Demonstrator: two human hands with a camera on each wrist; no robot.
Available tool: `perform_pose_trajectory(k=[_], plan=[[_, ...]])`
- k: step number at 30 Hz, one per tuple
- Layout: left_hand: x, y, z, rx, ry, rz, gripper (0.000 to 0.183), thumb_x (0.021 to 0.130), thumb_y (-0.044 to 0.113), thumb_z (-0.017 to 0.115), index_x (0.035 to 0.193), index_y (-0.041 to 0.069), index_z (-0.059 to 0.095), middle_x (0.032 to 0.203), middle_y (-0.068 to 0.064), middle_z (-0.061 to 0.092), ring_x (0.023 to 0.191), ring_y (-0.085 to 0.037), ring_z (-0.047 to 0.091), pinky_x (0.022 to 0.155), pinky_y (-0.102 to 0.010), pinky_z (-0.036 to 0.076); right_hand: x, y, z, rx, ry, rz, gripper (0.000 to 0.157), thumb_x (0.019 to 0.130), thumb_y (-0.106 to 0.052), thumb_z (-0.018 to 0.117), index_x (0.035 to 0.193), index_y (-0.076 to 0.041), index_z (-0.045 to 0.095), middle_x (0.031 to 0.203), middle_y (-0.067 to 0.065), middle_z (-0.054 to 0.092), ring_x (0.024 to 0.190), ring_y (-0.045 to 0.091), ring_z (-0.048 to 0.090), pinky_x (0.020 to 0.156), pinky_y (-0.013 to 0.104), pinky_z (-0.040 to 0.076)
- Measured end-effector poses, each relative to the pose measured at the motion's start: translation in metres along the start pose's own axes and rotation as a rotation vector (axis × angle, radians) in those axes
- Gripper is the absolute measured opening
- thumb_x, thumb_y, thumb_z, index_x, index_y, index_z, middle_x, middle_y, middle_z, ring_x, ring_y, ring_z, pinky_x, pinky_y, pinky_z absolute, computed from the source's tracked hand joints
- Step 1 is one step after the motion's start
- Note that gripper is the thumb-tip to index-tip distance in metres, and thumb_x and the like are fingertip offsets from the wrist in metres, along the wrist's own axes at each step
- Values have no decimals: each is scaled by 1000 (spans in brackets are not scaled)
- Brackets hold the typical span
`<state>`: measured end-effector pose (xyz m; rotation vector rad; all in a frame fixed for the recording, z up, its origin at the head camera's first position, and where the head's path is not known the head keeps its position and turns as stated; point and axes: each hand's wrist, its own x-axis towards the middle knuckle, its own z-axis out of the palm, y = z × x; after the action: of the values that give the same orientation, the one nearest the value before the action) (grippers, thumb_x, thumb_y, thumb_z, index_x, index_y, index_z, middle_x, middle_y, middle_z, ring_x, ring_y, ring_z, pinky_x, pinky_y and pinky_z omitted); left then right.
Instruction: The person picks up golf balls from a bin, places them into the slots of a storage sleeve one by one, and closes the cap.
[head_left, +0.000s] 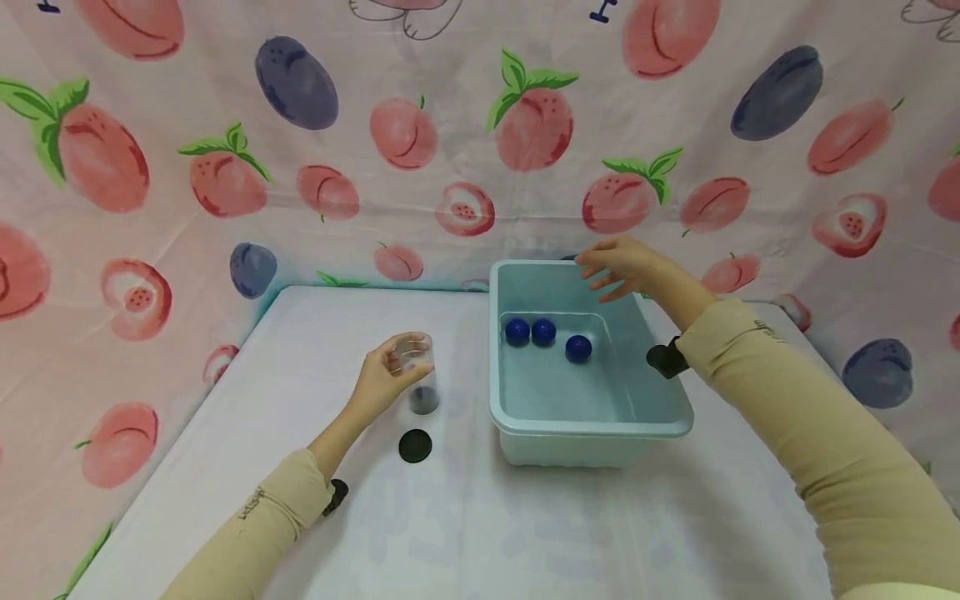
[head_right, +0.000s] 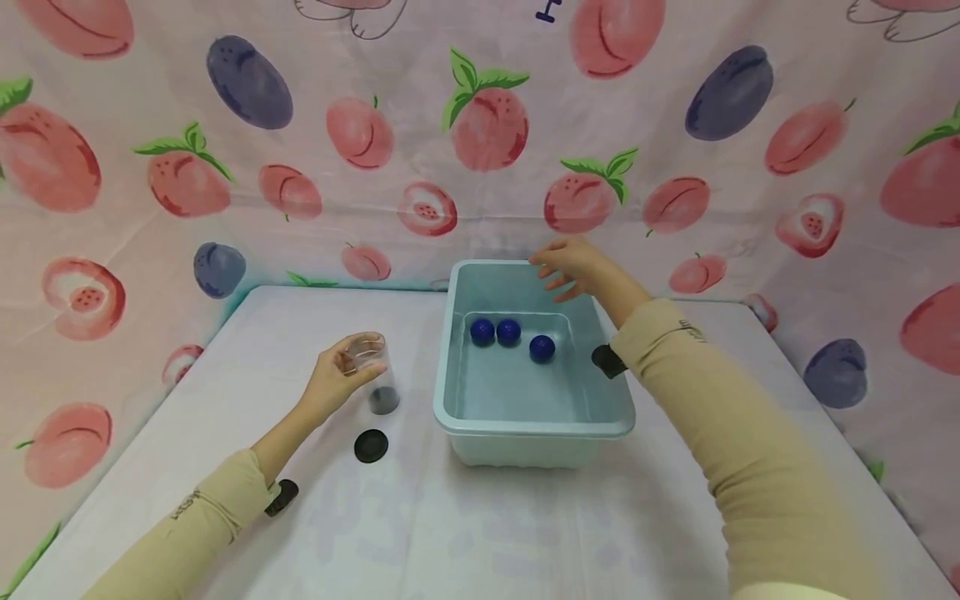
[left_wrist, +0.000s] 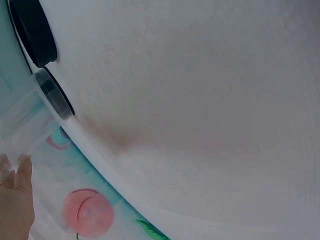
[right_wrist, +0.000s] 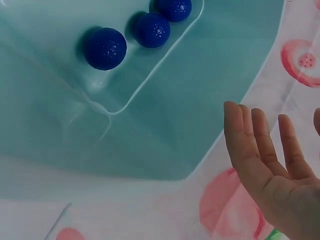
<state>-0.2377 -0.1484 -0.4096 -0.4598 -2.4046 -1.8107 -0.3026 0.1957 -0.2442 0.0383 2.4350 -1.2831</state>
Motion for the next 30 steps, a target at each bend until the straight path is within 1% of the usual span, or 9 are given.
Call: perform_pose_trajectory(k=[3,6,13,15,17,22,24,26,30], plan=[[1,0,0,0,-4,2,44,81,15,74,122,8,58,116,-15,65,110,-28,59,90,-24,50,4,1,2,0,10,12,51,98,-32,48,137,1,41,122,18,51,83,15,59,93,46,51],[2,0,1,1,-4,4,44,81,15,74,122,10,58,116,-14,65,109,-26,59,91,-27,50,8,3,3,-1,20,21,48,98,-31,48,133,1,43,119,17,52,80,14,59,92,47,51],[1,-2,1,9,9,21,44,81,12,74,122,7,58,115,-16,65,102,-17,61,86,-17,50,20,10,12,-3,-27,41,46,99,-25,46,136,3,40,136,26,41,104,29,55,96,48,49],[0,-3,1,13,9,32,44,82,13,73,122,7,58,115,-16,65,101,-15,61,87,-18,50,23,11,15,5,-43,51,49,99,-25,45,138,3,37,138,27,39,106,30,53,98,48,47],[-2,6,1,9,5,19,43,82,10,72,122,4,57,116,-18,64,104,-20,61,91,-25,51,26,13,18,18,-51,61,49,99,-24,45,139,2,36,137,26,39,108,32,52,99,49,46],[-2,7,1,1,5,13,45,82,9,73,123,4,57,117,-19,64,108,-28,60,95,-40,50,35,20,24,38,-31,88,44,97,-21,48,134,2,40,126,22,46,89,24,56,99,50,46],[1,-1,1,1,9,25,45,81,12,73,123,7,57,117,-17,64,107,-23,61,95,-39,50,38,24,26,41,-23,100,43,97,-20,49,132,2,41,122,21,48,80,19,55,99,50,46],[0,-2,1,-1,10,28,45,81,12,74,123,7,57,117,-17,65,106,-19,61,96,-40,50,39,28,29,45,-21,105,44,96,-19,49,133,3,41,123,22,47,79,19,55,98,50,46],[-1,-3,1,-9,11,28,45,81,13,74,123,7,57,116,-16,65,104,-12,61,96,-40,50,41,35,35,33,-22,105,47,96,-18,49,136,4,40,112,18,50,78,20,55,95,50,47]])
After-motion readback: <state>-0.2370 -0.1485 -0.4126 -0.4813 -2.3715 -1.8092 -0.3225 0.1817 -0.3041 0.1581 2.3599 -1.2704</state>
